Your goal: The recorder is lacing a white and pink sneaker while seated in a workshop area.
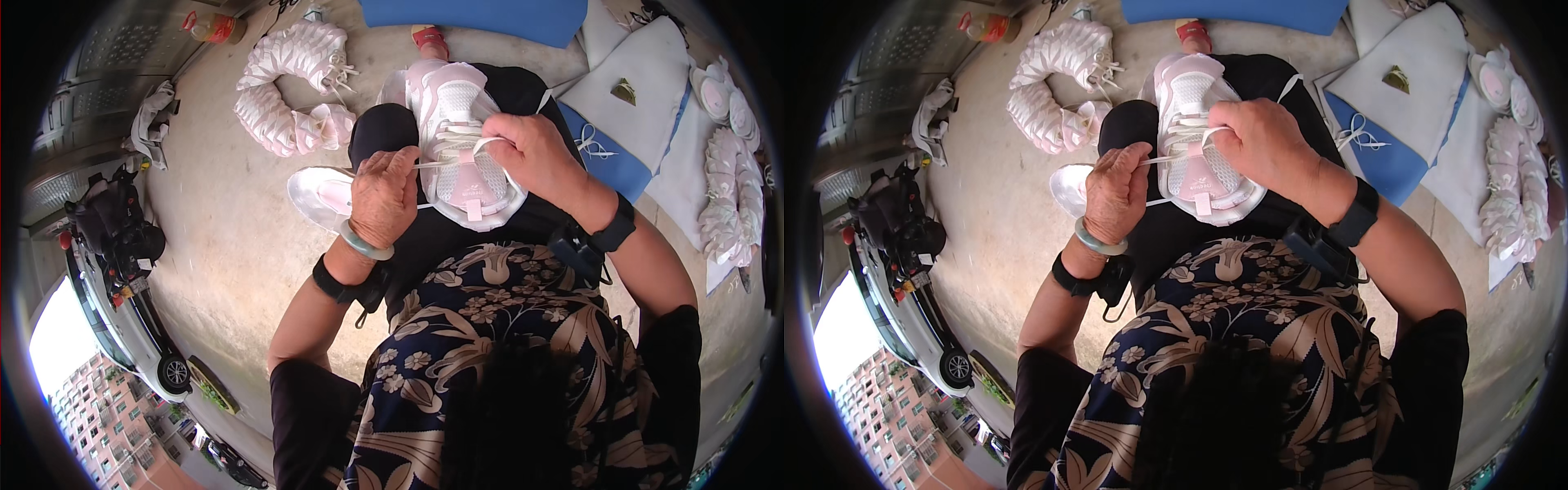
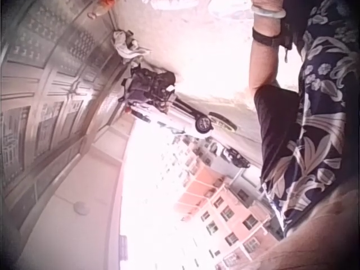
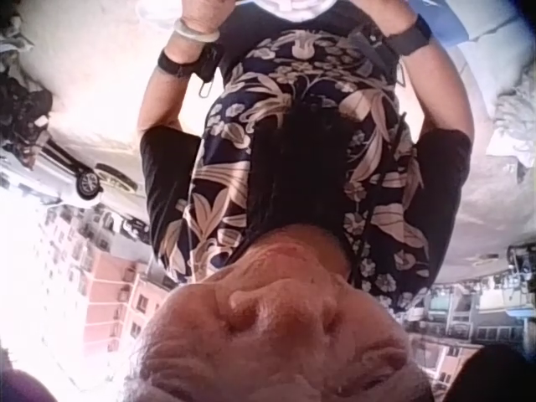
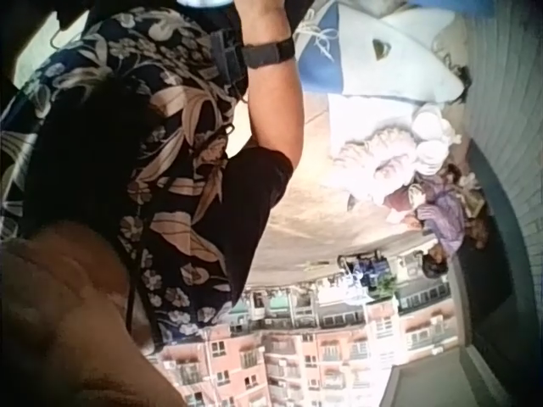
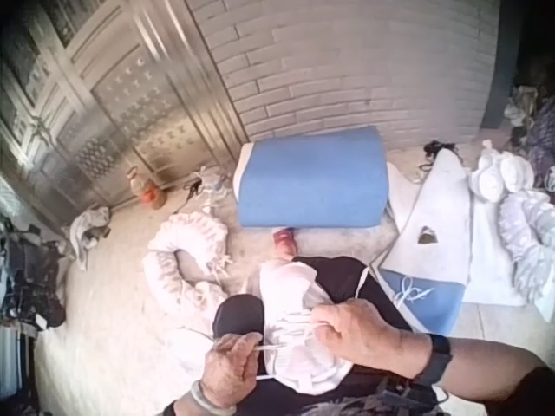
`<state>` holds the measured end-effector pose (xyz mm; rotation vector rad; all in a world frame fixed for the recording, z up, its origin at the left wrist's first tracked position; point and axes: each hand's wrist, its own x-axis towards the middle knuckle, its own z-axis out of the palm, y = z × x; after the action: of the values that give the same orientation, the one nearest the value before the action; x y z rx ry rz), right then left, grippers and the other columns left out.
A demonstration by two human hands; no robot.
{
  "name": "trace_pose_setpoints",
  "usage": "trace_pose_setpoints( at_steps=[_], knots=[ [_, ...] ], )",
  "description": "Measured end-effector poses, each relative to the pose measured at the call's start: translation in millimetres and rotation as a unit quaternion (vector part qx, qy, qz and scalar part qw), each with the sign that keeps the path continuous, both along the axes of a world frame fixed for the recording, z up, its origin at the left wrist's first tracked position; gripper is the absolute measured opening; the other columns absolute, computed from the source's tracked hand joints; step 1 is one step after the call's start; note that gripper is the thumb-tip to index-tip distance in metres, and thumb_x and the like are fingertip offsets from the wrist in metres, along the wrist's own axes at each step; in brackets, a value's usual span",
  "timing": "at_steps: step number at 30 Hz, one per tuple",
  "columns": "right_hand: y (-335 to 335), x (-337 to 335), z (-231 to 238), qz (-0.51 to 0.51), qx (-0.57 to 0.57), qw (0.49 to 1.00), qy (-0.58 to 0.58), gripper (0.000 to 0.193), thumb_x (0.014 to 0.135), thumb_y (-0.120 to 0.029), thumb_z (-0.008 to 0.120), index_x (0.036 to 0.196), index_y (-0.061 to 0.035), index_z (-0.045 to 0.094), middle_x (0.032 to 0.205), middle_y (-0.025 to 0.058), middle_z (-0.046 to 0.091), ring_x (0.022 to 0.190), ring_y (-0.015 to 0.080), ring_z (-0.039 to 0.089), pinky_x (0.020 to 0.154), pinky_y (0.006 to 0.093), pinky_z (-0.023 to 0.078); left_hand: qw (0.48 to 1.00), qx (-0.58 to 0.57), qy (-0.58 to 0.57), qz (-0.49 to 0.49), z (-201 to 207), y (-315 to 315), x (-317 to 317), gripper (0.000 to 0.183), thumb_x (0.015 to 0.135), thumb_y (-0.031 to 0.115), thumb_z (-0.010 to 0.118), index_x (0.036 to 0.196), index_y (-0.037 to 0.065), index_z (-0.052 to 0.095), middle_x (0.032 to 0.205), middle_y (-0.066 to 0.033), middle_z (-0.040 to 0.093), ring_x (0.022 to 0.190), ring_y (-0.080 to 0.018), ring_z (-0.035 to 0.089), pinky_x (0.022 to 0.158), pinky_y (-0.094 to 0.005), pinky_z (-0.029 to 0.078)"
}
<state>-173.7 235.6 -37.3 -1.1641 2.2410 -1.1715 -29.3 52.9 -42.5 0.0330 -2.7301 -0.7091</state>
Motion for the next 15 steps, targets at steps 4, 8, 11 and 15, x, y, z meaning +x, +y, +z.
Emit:
trace_pose_setpoints(
  at_steps=[4, 8, 11, 15],
  knots=[
    [-4, -6, -6, -0.026, -0.034, 0.997, -0.063, 0.013, 0.073, -0.010, 0.052, 0.080, -0.0037, 0.061, 0.063, 0.0178, 0.058, 0.063, 0.0348, 0.059, 0.060, 0.0421, 0.047, 0.995, 0.096, -0.027, 0.019, 2, 9, -4, 0.024, 0.078, -0.006, 0.054, 0.099, 0.003, 0.058, 0.079, -0.0141, 0.063, 0.069, -0.0298, 0.062, 0.060, -0.0331, 0.050],
    [-2, -2, -8, 0.048, -0.034, 0.998, -0.028, 0.013, 0.074, -0.002, 0.056, 0.087, -0.0009, 0.059, 0.071, 0.0152, 0.060, 0.061, 0.0256, 0.059, 0.058, 0.0303, 0.046, 0.996, 0.082, -0.024, 0.004, 9, 12, -7, 0.022, 0.078, -0.004, 0.055, 0.098, 0.003, 0.059, 0.080, -0.0148, 0.063, 0.070, -0.0293, 0.064, 0.060, -0.0315, 0.051],
    [-3, -1, -11, 0.055, -0.001, 0.998, -0.027, 0.014, 0.072, -0.005, 0.057, 0.086, -0.0043, 0.060, 0.071, 0.0157, 0.060, 0.067, 0.0298, 0.059, 0.064, 0.0359, 0.046, 0.997, 0.067, -0.033, 0.006, 13, 14, -9, 0.021, 0.077, -0.003, 0.056, 0.096, 0.003, 0.060, 0.081, -0.0155, 0.064, 0.071, -0.0304, 0.064, 0.060, -0.0317, 0.051],
    [-4, 0, -12, 0.061, -0.004, 0.998, -0.001, 0.014, 0.071, -0.010, 0.058, 0.084, -0.0062, 0.061, 0.072, 0.0164, 0.060, 0.076, 0.0345, 0.060, 0.070, 0.0413, 0.046, 0.998, 0.038, -0.054, 0.008, 17, 15, -8, 0.019, 0.076, -0.002, 0.059, 0.094, 0.004, 0.061, 0.081, -0.0160, 0.064, 0.069, -0.0315, 0.064, 0.059, -0.0320, 0.051]
  ],
)
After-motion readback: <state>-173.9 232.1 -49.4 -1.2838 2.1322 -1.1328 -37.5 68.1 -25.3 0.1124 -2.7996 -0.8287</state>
